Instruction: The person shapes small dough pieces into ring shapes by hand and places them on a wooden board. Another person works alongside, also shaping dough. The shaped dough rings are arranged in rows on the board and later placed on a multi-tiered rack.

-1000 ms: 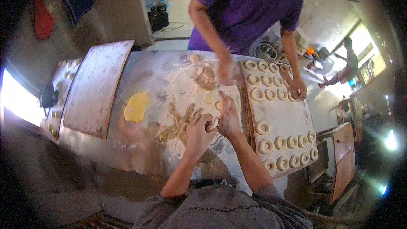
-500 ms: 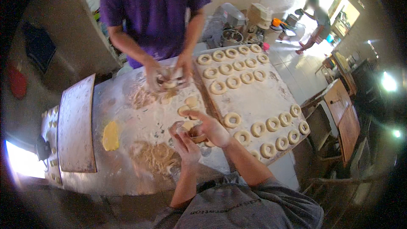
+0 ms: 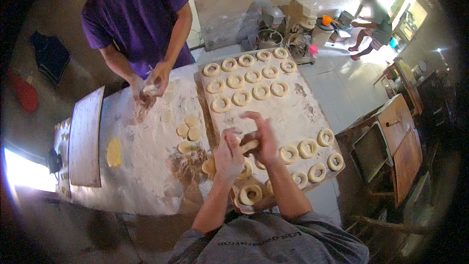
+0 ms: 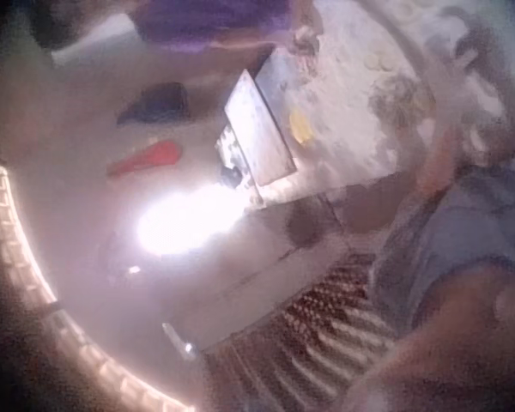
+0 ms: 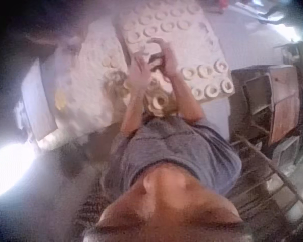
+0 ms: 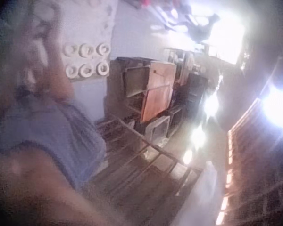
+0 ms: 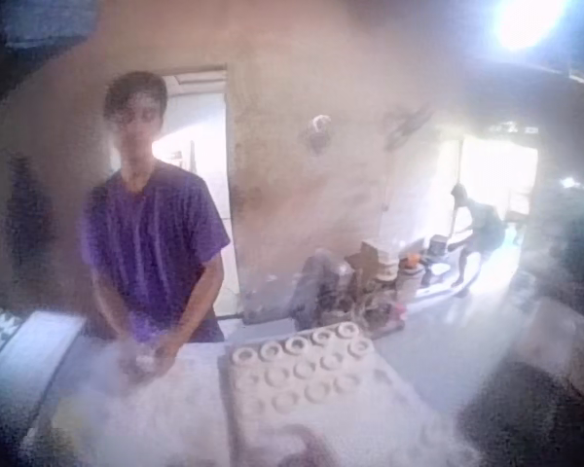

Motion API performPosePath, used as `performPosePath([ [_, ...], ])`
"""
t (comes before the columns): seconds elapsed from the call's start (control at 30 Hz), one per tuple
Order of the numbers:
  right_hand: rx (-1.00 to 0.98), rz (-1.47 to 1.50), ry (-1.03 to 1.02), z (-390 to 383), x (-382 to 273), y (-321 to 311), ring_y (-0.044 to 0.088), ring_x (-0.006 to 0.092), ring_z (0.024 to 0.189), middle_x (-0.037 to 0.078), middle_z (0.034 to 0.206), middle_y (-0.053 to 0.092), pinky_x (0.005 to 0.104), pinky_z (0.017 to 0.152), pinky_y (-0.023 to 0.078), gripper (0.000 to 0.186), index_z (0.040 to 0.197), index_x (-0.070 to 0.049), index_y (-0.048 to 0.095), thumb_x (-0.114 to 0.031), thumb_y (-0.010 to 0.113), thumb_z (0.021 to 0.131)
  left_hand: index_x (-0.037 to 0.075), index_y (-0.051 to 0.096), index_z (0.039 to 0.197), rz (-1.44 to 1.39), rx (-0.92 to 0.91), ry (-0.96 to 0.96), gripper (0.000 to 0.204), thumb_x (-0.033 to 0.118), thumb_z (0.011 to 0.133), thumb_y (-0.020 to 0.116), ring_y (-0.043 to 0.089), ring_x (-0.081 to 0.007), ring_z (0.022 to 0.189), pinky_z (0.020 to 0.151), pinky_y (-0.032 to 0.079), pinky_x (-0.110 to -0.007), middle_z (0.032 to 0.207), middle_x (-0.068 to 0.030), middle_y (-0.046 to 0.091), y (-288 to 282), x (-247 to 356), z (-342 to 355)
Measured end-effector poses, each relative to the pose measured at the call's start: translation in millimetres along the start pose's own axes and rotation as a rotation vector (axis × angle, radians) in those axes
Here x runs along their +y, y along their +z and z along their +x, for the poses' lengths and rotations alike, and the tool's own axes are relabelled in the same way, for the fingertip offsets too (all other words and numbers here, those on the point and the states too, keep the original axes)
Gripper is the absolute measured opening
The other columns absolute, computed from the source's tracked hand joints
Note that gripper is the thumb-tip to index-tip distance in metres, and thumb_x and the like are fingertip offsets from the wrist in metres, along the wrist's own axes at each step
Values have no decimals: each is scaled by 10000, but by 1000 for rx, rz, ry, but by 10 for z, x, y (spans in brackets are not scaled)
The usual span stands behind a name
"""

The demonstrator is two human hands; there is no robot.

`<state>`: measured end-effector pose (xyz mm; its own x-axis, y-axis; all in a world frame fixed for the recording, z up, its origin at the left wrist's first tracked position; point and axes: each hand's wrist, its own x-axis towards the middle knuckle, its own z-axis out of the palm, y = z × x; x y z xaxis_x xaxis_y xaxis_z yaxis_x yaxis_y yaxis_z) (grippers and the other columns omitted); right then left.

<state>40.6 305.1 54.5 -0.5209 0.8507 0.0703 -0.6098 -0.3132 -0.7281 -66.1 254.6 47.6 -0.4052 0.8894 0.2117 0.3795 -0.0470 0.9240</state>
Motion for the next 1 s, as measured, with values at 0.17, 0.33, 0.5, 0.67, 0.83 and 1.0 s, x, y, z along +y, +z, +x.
performPosePath([
  [0.17,-12,-282,16,26,-287,-385,400,96,475,-46,557,445,216,469,348,590,1457,-124,314,-472,344,981,83,492,1186,62,-74,26,330,329,1020,348,622,-464,776,682,465,-526,857,-263,635,254,4,103],
  [0.33,-87,-785,-147,234,-81,-752,414,118,465,-20,664,503,238,462,374,640,1445,-122,325,-564,348,983,69,384,1292,308,-236,-86,406,366,1022,320,609,-457,875,772,447,-538,961,-344,589,538,41,153],
  [0.5,278,-974,269,547,-63,-1195,603,339,1070,237,1190,591,445,919,451,840,1508,-95,170,-594,488,911,21,219,1431,275,-68,-98,613,436,999,351,450,-507,1151,965,326,-589,1311,-383,390,810,-229,517],
  [0.67,146,-1823,380,515,47,-1445,557,394,1135,245,1184,575,527,934,440,955,1519,-127,140,-460,675,802,121,166,1508,693,-224,-198,777,413,898,548,279,-492,1295,1031,246,-577,1406,-324,285,622,-391,529],
  [0.83,226,-1892,529,348,-54,-701,484,404,1210,281,1392,396,602,927,406,711,1415,-108,416,-466,619,836,129,274,1479,911,-315,-51,804,211,781,664,420,-396,1185,936,332,-519,1308,-246,390,627,-625,323],
  [1.0,217,-2013,294,228,160,-446,530,374,1146,169,1281,528,535,891,446,653,1401,-127,399,-326,634,826,96,297,1450,727,-308,4,784,154,749,643,436,-414,1160,908,363,-524,1248,-242,424,232,-682,192],
])
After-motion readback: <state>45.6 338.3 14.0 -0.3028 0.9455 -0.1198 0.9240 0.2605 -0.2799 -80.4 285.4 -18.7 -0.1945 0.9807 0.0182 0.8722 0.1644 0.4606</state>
